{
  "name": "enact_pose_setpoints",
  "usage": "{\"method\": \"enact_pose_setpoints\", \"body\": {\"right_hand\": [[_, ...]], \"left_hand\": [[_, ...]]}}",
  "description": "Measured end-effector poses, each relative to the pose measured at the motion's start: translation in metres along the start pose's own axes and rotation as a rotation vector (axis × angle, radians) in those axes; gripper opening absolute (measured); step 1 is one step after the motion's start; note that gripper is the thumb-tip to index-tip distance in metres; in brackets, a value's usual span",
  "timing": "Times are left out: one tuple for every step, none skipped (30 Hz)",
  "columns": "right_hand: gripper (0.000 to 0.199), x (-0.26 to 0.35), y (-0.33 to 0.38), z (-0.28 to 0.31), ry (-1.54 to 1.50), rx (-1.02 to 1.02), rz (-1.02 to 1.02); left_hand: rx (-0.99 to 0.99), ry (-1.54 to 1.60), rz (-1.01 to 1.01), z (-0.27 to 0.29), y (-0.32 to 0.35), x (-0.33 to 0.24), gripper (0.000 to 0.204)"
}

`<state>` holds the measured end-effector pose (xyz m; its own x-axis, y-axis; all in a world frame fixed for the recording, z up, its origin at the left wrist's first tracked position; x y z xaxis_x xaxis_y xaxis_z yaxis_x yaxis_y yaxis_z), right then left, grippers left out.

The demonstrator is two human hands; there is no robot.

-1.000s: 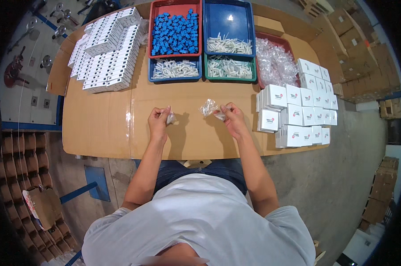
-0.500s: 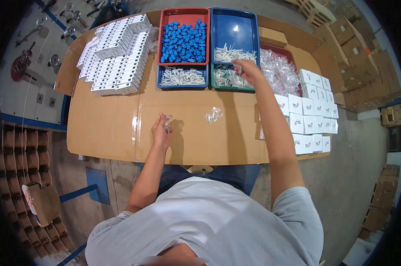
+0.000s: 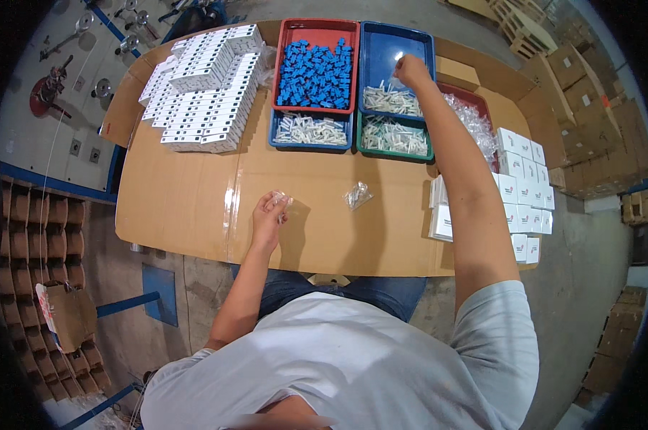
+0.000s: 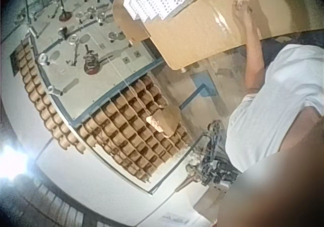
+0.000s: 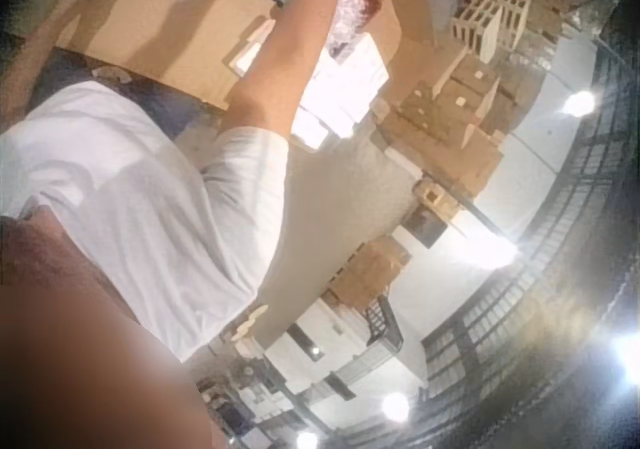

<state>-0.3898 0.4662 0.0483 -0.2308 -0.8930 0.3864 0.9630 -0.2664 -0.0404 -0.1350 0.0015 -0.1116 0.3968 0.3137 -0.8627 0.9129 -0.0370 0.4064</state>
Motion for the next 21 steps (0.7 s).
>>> {"method": "enact_pose_setpoints", "body": {"right_hand": [[0.017, 0.004, 0.000, 0.002, 0.020, -0.018, 0.004], [0.017, 0.006, 0.001, 0.003, 0.020, -0.017, 0.005], [0.018, 0.011, 0.004, 0.008, 0.078, -0.067, 0.050], [0.019, 0.015, 0.007, 0.012, 0.137, -0.117, 0.094], [0.019, 0.016, 0.009, 0.014, 0.137, -0.116, 0.093], [0.020, 0.017, 0.010, 0.018, 0.156, -0.144, 0.099], [0.021, 0.017, 0.012, 0.021, 0.173, -0.171, 0.105], [0.021, 0.017, 0.013, 0.022, 0.174, -0.170, 0.104], [0.020, 0.018, 0.014, 0.024, 0.163, -0.198, 0.109], [0.020, 0.019, 0.015, 0.026, 0.151, -0.224, 0.113], [0.020, 0.017, 0.016, 0.028, 0.152, -0.219, 0.113], [0.019, 0.010, 0.016, 0.036, 0.087, -0.259, 0.146], [0.019, 0.014, 0.022, 0.036, 0.012, -0.284, 0.183], [0.018, 0.013, 0.026, 0.043, 0.006, -0.331, 0.162], [0.018, 0.014, 0.032, 0.044, 0.000, -0.307, 0.172], [0.020, 0.003, 0.039, 0.046, -0.222, -0.278, 0.127], [0.022, -0.003, 0.046, 0.046, -0.442, -0.251, 0.076], [0.024, 0.001, 0.062, 0.040, -0.570, -0.240, 0.052], [0.025, 0.003, 0.086, 0.034, -0.694, -0.234, 0.022], [0.024, 0.005, 0.110, 0.028, -0.801, -0.199, 0.009], [0.023, 0.005, 0.139, 0.021, -0.906, -0.168, -0.008]], "left_hand": [[-0.029, 0.000, 0.010, 0.002, -0.001, 0.001, 0.027], [-0.056, 0.001, 0.020, 0.003, -0.002, 0.003, 0.025], [-0.056, 0.001, 0.022, 0.003, -0.003, 0.003, 0.025], [-0.044, -0.026, 0.017, 0.002, -0.004, 0.003, 0.020], [-0.032, -0.053, 0.012, 0.001, -0.005, 0.003, 0.016], [-0.030, -0.052, 0.013, 0.000, -0.006, 0.004, 0.016], [-0.047, -0.075, -0.004, -0.001, -0.007, 0.005, 0.016], [-0.064, -0.097, -0.021, -0.001, -0.008, 0.005, 0.016], [-0.065, -0.097, -0.017, -0.004, -0.007, 0.002, 0.016], [-0.060, -0.113, -0.038, -0.007, -0.006, -0.002, 0.018], [-0.057, -0.129, -0.058, -0.010, -0.006, -0.007, 0.021], [-0.061, -0.124, -0.051, -0.013, -0.010, -0.008, 0.021], [-0.033, -0.161, -0.110, -0.014, -0.013, -0.014, 0.023], [-0.004, -0.199, -0.168, -0.016, -0.018, -0.020, 0.026], [0.005, -0.218, -0.181, -0.017, -0.024, -0.026, 0.026], [0.020, -0.237, -0.193, -0.022, -0.030, -0.031, 0.027], [0.004, -0.236, -0.184, -0.026, -0.037, -0.037, 0.027], [0.006, -0.185, -0.152, -0.027, -0.043, -0.041, 0.023], [0.016, -0.134, -0.122, -0.029, -0.044, -0.044, 0.018], [0.010, -0.135, -0.123, -0.034, -0.043, -0.050, 0.018], [0.004, -0.116, -0.170, -0.040, -0.040, -0.058, 0.018]]}}
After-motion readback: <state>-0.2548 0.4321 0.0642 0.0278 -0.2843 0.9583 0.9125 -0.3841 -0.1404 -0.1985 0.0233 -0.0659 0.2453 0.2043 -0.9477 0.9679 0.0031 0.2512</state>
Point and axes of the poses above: each hand's wrist, its own y-axis away from the middle knuckle, its own z-axis out of the back of the hand, x = y × z, the point moved 7 cm from there along -y, towards the middle knuckle, and after that the axes turned 1 degree about -z, right-handed, at the moved point
